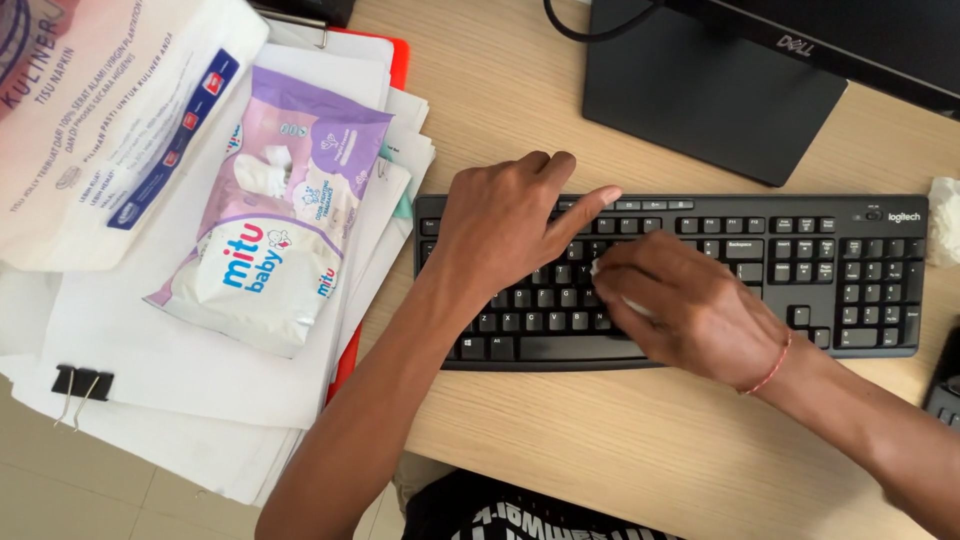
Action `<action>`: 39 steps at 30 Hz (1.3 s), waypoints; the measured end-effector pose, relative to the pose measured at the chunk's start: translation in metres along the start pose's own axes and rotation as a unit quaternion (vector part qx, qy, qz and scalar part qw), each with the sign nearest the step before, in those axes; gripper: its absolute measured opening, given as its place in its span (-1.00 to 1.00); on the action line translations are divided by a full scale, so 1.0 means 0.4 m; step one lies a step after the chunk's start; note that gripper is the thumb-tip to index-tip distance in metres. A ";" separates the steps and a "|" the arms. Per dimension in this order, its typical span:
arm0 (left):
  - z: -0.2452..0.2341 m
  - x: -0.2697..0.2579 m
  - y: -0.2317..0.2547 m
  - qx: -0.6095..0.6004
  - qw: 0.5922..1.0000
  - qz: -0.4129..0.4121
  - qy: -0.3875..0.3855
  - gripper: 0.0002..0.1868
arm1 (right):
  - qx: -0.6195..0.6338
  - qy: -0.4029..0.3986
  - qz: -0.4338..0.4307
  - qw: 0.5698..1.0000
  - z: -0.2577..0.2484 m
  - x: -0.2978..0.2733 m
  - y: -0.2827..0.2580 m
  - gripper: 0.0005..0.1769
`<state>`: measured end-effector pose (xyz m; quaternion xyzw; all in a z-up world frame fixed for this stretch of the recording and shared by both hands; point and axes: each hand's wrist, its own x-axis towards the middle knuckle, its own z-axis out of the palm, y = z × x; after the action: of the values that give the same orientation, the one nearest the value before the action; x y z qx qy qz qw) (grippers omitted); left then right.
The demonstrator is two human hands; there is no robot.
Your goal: Cleaning a computer keyboard using a wet wipe.
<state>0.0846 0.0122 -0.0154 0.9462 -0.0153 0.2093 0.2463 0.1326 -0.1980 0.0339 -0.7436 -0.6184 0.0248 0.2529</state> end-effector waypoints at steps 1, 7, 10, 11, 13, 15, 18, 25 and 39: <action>0.001 -0.001 -0.002 -0.001 1.000 -0.001 0.000 -0.42 | 0.000 -0.001 0.000 1.000 -0.003 0.005 0.002 -0.75; 0.001 -0.001 -0.005 -0.010 1.000 0.005 0.010 -0.43 | 0.022 -0.025 0.026 0.999 -0.009 0.026 0.016 -0.58; -0.006 0.000 -0.005 -0.030 1.000 -0.002 -0.010 -0.42 | 0.011 -0.047 0.035 0.998 -0.013 0.024 0.010 -0.59; -0.006 0.000 -0.007 -0.037 0.999 -0.006 -0.034 -0.43 | 0.020 -0.060 0.046 0.997 -0.016 0.022 0.005 -0.58; -0.010 0.000 -0.013 -0.044 0.997 -0.012 -0.059 -0.44 | 0.029 -0.074 0.057 0.995 -0.015 0.020 0.008 -0.58; -0.017 0.000 -0.019 -0.062 0.991 -0.028 -0.116 -0.50 | 0.028 -0.088 0.077 0.993 -0.008 0.019 0.025 -0.63; -0.030 0.003 -0.022 -0.073 0.987 -0.036 -0.141 -0.54 | 0.035 -0.034 0.046 0.998 -0.010 0.044 0.031 -0.59; -0.034 0.005 -0.024 -0.067 0.986 -0.038 -0.147 -0.54 | 0.000 -0.038 0.029 0.999 -0.004 0.028 0.029 -0.58; -0.038 0.007 -0.022 -0.061 0.987 -0.024 -0.150 -0.56 | 0.058 -0.029 0.028 0.997 0.016 0.014 0.058 -0.64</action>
<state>0.0824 0.0271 -0.0064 0.9502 -0.0424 0.0579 0.3033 0.1526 -0.1930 0.0204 -0.7435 -0.6022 0.0895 0.2767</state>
